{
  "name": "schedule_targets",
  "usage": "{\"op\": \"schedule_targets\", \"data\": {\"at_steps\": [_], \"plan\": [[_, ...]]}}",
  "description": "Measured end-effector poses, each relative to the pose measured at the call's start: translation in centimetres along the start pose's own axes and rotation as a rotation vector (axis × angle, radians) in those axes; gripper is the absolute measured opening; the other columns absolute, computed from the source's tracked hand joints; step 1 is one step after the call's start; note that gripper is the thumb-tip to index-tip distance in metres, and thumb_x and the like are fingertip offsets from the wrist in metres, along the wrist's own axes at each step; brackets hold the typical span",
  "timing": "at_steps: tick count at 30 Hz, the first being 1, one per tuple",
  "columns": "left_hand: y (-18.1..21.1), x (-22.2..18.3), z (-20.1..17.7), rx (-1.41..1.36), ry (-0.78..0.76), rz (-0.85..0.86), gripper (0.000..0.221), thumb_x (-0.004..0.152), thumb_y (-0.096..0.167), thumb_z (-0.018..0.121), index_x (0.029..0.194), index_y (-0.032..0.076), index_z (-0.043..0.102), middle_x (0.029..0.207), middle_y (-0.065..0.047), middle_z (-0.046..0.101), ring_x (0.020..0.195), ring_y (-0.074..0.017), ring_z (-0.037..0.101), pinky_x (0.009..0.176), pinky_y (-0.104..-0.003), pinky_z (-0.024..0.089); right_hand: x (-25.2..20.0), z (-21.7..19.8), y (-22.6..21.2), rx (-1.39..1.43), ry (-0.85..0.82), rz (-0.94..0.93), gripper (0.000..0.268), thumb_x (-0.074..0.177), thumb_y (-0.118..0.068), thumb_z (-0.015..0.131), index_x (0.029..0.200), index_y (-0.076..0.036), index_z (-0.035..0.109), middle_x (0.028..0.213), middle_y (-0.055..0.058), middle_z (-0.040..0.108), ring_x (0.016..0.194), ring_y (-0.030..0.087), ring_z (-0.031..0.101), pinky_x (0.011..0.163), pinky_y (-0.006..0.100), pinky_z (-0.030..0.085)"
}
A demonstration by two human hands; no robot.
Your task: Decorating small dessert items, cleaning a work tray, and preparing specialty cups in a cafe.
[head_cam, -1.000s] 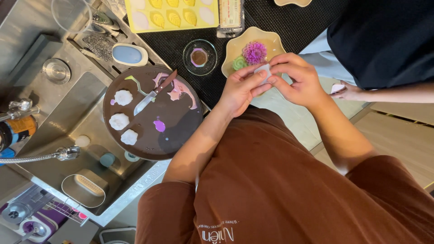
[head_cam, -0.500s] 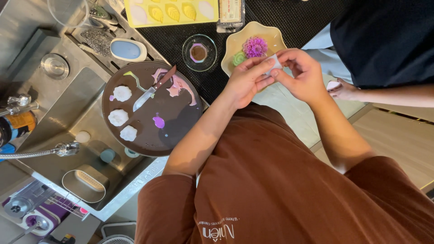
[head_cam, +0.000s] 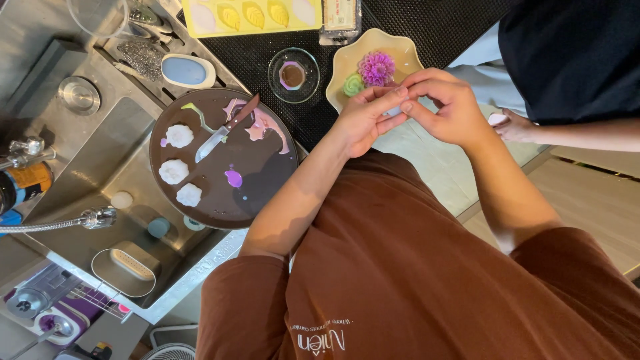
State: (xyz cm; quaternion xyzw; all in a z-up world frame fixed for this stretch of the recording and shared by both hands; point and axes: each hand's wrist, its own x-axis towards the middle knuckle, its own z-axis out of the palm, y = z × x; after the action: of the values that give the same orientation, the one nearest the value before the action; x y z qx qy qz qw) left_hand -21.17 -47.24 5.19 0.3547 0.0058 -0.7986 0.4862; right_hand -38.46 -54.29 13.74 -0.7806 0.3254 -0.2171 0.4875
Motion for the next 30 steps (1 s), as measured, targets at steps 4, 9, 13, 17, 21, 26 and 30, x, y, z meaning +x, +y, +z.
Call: {"op": "schedule_targets", "data": {"at_steps": [4,9,13,17,21,26,30], "plan": [[0.4,-0.5,0.8,-0.001,-0.001,-0.013,0.042,0.092,0.026,0.079,0.122,0.002,0.062,0.114,-0.009,0.068,0.104,-0.018,0.071,0.096,-0.036,0.06,-0.7,0.5,1.0,0.134,-0.022,0.029,0.014,0.101,-0.003,0.073,0.112,-0.002,0.064,0.125,0.006,0.068,0.099,0.009,0.06,0.082,0.025,0.05],[1.7,-1.9,2.6,0.043,0.025,-0.038,0.052,0.09,0.039,0.074,0.125,0.003,0.062,0.112,-0.01,0.071,0.099,-0.0215,0.072,0.087,-0.037,0.062,-2.0,1.1,4.0,0.42,0.066,0.129,0.025,0.105,-0.002,0.075,0.118,-0.004,0.053,0.105,0.001,0.062,0.093,0.003,0.057,0.085,0.021,0.05],[0.6,-2.4,1.6,0.165,0.102,0.092,0.048,0.092,0.035,0.071,0.125,0.002,0.06,0.109,-0.013,0.072,0.096,-0.0232,0.075,0.084,-0.033,0.06,-1.6,1.4,3.3,0.512,0.14,0.192,0.021,0.106,-0.004,0.072,0.117,-0.004,0.054,0.106,0.001,0.067,0.095,0.004,0.062,0.083,0.02,0.051],[-0.8,-1.8,0.8,0.261,-0.013,0.477,0.042,0.093,0.01,0.078,0.128,-0.006,0.064,0.115,-0.012,0.072,0.102,-0.0161,0.071,0.091,-0.031,0.059,-1.7,1.9,3.4,0.495,0.211,0.207,0.015,0.106,-0.005,0.07,0.116,-0.002,0.058,0.106,0.002,0.069,0.093,0.003,0.064,0.078,0.018,0.05],[-0.9,-1.7,0.7,0.197,0.006,0.438,0.039,0.095,0.005,0.075,0.13,-0.009,0.065,0.109,-0.013,0.074,0.095,-0.0158,0.072,0.088,-0.029,0.059,-2.4,2.2,3.7,0.382,0.23,0.231,0.012,0.107,-0.006,0.068,0.117,0.0,0.064,0.103,0.001,0.07,0.087,0.003,0.061,0.075,0.018,0.049],[-0.7,-1.9,0.5,0.184,0.001,0.416,0.038,0.094,0.004,0.075,0.129,-0.01,0.065,0.109,-0.013,0.074,0.092,-0.0157,0.072,0.085,-0.03,0.06,-2.2,2.4,2.1,0.352,0.216,0.188,0.014,0.108,-0.008,0.066,0.119,0.001,0.065,0.11,0.001,0.068,0.093,0.003,0.06,0.08,0.019,0.049],[-0.5,-2.1,0.4,0.219,-0.029,0.414,0.038,0.095,0.003,0.074,0.13,-0.01,0.066,0.11,-0.013,0.074,0.093,-0.0151,0.071,0.086,-0.029,0.059,-1.7,2.2,1.1,0.228,0.186,0.16,0.013,0.107,-0.007,0.065,0.116,0.003,0.066,0.118,0.004,0.066,0.094,0.006,0.058,0.079,0.021,0.047]]}}
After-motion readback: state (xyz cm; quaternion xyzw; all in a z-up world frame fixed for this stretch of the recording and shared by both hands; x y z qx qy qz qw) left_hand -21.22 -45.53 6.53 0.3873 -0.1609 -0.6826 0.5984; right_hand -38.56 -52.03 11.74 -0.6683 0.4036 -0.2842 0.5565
